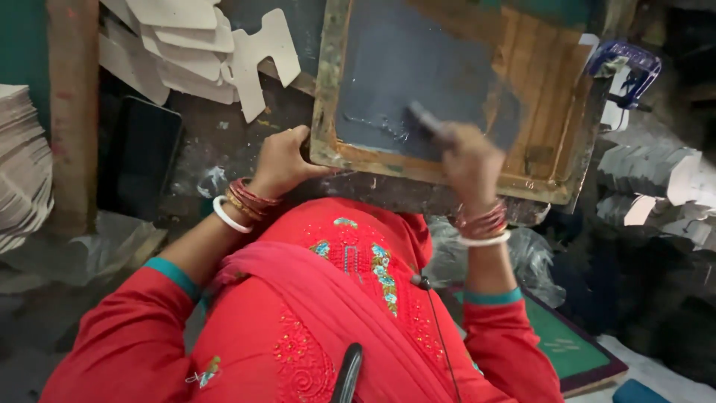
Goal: The person performs screen printing by placing a white cutout onto a mesh screen and using a squeegee to spread ink across the surface. They repeatedly lift the screen to reveal the printed cutout and place it on a nearby pile before repeating the process.
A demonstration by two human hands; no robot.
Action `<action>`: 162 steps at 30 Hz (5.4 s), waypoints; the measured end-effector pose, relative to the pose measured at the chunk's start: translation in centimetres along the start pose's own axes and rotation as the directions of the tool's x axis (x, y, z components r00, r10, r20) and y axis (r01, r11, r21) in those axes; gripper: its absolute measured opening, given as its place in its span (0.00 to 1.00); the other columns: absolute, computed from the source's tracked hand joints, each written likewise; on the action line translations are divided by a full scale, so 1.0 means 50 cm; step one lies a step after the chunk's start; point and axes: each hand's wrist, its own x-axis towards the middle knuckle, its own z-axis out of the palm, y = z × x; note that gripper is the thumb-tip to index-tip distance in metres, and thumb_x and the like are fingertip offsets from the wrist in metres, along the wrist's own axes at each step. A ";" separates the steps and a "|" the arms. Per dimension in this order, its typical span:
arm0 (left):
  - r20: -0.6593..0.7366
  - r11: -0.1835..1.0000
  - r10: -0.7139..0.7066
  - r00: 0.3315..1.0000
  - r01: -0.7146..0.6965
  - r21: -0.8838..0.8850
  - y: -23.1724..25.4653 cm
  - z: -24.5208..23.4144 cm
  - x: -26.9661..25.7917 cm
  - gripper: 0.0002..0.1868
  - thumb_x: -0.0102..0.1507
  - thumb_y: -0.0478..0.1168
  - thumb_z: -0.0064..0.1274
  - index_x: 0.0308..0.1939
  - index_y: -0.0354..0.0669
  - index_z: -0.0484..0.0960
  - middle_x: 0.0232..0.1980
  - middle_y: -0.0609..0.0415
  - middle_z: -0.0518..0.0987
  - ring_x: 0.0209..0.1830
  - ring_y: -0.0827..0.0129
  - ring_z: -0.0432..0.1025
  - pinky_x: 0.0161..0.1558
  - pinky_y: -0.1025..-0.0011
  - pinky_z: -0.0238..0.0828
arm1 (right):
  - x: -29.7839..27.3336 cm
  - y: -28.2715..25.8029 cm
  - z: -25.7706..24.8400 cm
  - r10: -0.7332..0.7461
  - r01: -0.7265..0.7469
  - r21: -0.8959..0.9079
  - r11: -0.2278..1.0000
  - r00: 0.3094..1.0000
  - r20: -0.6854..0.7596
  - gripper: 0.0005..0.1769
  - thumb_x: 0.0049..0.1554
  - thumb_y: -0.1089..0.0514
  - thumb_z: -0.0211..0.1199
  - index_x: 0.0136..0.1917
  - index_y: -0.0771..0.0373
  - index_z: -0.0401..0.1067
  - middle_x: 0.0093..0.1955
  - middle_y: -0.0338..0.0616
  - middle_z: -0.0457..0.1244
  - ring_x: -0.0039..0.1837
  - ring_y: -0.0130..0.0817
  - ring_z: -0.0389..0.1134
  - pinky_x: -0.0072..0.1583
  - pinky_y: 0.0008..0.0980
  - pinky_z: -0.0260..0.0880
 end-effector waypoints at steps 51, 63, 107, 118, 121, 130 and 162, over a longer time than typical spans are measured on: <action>-0.260 0.854 0.442 0.858 -0.315 0.414 0.058 0.143 0.393 0.16 0.57 0.46 0.60 0.38 0.36 0.82 0.45 0.41 0.79 0.48 0.48 0.72 0.43 0.57 0.70 | -0.104 0.054 -0.127 -0.045 -0.270 -0.202 0.941 0.494 -0.868 0.19 0.71 0.54 0.56 0.70 0.66 0.66 0.65 0.53 0.67 0.57 0.39 0.73 0.56 0.41 0.77; -0.436 0.873 0.431 0.790 -0.244 0.421 -0.086 -0.111 0.230 0.08 0.64 0.39 0.60 0.43 0.38 0.85 0.50 0.42 0.80 0.51 0.49 0.75 0.53 0.57 0.72 | -0.192 0.218 -0.120 0.168 -0.099 0.140 0.985 0.399 -0.901 0.11 0.68 0.57 0.56 0.57 0.68 0.66 0.48 0.47 0.56 0.41 0.36 0.52 0.45 0.35 0.55; 0.083 0.717 0.490 0.868 -0.347 -0.605 0.106 0.008 0.058 0.17 0.62 0.46 0.57 0.48 0.37 0.86 0.41 0.49 0.82 0.39 0.65 0.77 0.43 0.67 0.73 | -0.063 -0.071 -0.051 0.180 0.030 0.322 0.946 0.779 -0.600 0.13 0.65 0.60 0.61 0.60 0.69 0.74 0.56 0.55 0.70 0.57 0.45 0.74 0.59 0.42 0.77; 0.109 0.900 0.110 0.988 -0.145 0.411 -0.034 0.000 0.021 0.35 0.47 0.69 0.69 0.32 0.39 0.80 0.30 0.41 0.81 0.34 0.47 0.79 0.35 0.54 0.75 | 0.242 -0.046 0.055 -0.165 0.167 0.010 0.986 0.961 0.224 0.11 0.62 0.55 0.66 0.57 0.57 0.78 0.50 0.48 0.70 0.51 0.50 0.71 0.48 0.44 0.71; 0.153 0.865 0.076 0.985 -0.141 0.482 -0.012 -0.021 0.030 0.37 0.42 0.72 0.68 0.29 0.40 0.81 0.28 0.43 0.81 0.31 0.49 0.79 0.33 0.56 0.75 | 0.281 -0.017 0.094 -0.148 0.154 -0.006 0.988 0.959 0.244 0.12 0.62 0.57 0.66 0.59 0.54 0.78 0.52 0.47 0.71 0.52 0.51 0.72 0.50 0.45 0.71; 0.164 0.864 0.052 0.985 -0.126 0.487 -0.025 -0.020 0.046 0.36 0.40 0.75 0.66 0.28 0.47 0.84 0.26 0.47 0.82 0.29 0.52 0.80 0.30 0.57 0.75 | 0.067 -0.113 0.112 -0.089 0.087 0.019 0.996 0.965 0.246 0.28 0.52 0.65 0.66 0.65 0.50 0.76 0.68 0.44 0.67 0.64 0.45 0.71 0.62 0.41 0.72; -0.673 0.828 0.211 0.709 -0.496 -0.263 -0.011 0.027 0.446 0.11 0.66 0.43 0.57 0.40 0.37 0.80 0.38 0.42 0.81 0.38 0.51 0.75 0.41 0.59 0.72 | -0.141 0.184 -0.147 0.050 0.229 0.175 0.958 0.468 -0.882 0.39 0.66 0.37 0.54 0.76 0.70 0.58 0.49 0.45 0.61 0.43 0.36 0.53 0.43 0.34 0.54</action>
